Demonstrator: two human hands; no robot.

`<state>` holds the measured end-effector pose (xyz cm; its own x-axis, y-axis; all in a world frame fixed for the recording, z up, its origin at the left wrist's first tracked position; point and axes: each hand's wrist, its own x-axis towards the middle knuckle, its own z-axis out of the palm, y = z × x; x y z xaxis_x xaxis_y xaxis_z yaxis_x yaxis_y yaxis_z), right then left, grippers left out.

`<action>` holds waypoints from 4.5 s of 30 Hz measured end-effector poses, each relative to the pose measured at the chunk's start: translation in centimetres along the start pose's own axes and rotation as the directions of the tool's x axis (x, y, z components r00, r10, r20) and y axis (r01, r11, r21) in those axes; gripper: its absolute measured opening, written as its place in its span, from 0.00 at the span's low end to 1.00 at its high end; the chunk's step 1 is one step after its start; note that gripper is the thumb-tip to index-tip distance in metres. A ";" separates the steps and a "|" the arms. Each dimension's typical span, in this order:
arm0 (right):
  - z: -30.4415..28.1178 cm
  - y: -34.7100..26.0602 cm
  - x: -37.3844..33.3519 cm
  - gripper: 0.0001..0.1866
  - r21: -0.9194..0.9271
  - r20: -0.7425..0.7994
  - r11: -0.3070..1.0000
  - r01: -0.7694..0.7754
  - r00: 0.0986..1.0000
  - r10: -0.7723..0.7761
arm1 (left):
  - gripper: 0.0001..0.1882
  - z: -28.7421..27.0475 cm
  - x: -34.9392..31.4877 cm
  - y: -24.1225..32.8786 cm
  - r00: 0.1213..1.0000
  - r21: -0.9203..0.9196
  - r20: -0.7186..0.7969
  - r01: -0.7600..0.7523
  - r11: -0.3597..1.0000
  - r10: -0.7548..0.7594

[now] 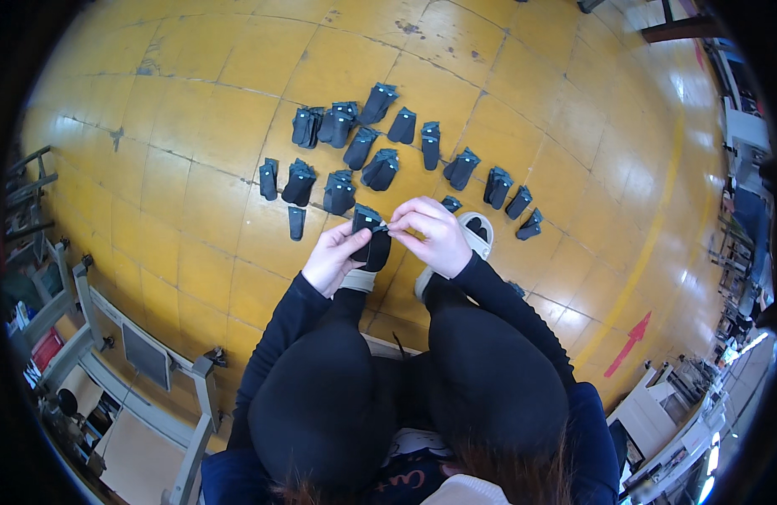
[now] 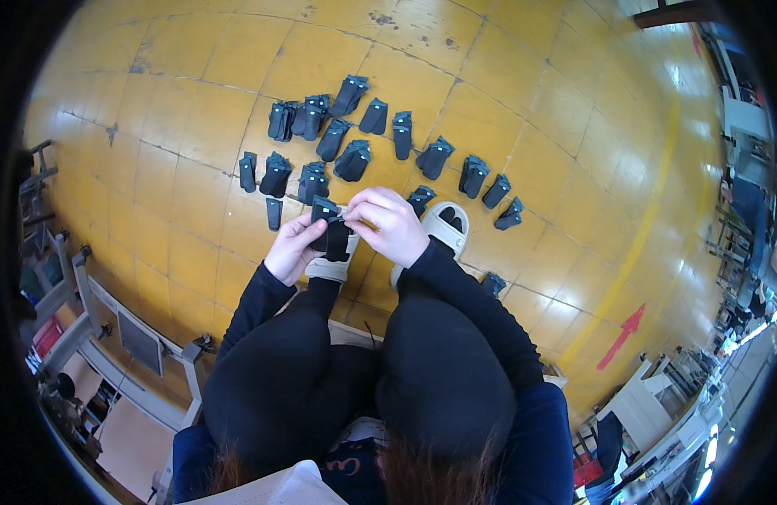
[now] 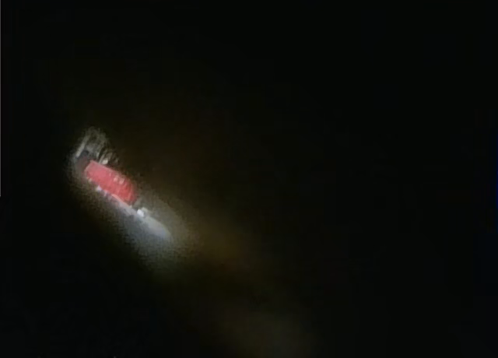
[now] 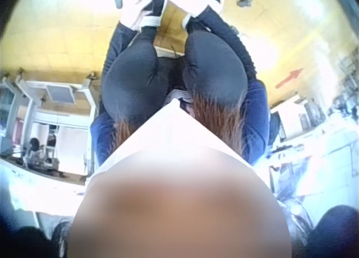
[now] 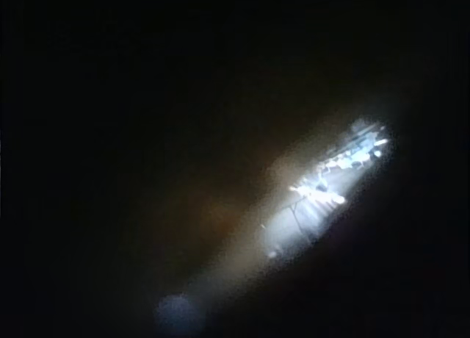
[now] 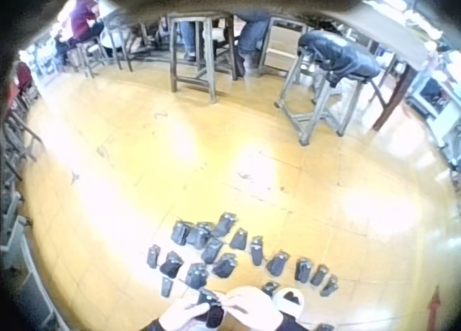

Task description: The person sits on the floor and repeatedly picks up small black objects, inspects them, and places them into neat rows. The person also reaches into plastic bags to retrieve more objects and continues arranging them on the floor.

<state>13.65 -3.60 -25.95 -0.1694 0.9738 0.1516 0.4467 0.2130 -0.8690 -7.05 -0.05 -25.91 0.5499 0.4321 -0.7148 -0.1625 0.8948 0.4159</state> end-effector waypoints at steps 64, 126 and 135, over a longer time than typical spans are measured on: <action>2.4 3.8 -0.8 0.08 0.532 0.381 0.570 -0.626 0.778 0.499 | 0.13 -1.1 0.9 -0.4 0.978 0.177 -0.073 -0.182 0.967 0.197; 2.0 0.5 1.6 0.07 0.000 -0.214 1.000 0.003 0.977 -0.003 | 0.14 -0.9 2.8 -0.9 0.991 -0.502 0.133 0.047 0.863 0.024; 1.9 -0.1 1.7 0.13 0.138 -0.193 0.979 -0.148 0.966 0.174 | 0.16 -0.3 2.6 -0.6 0.994 -0.323 0.091 -0.026 0.946 0.059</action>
<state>11.68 -2.06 -26.51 0.0835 0.9928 0.0863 0.3409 0.0530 -0.9386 -5.75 0.58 -28.17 0.6116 0.4718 -0.6351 -0.4329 0.8715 0.2306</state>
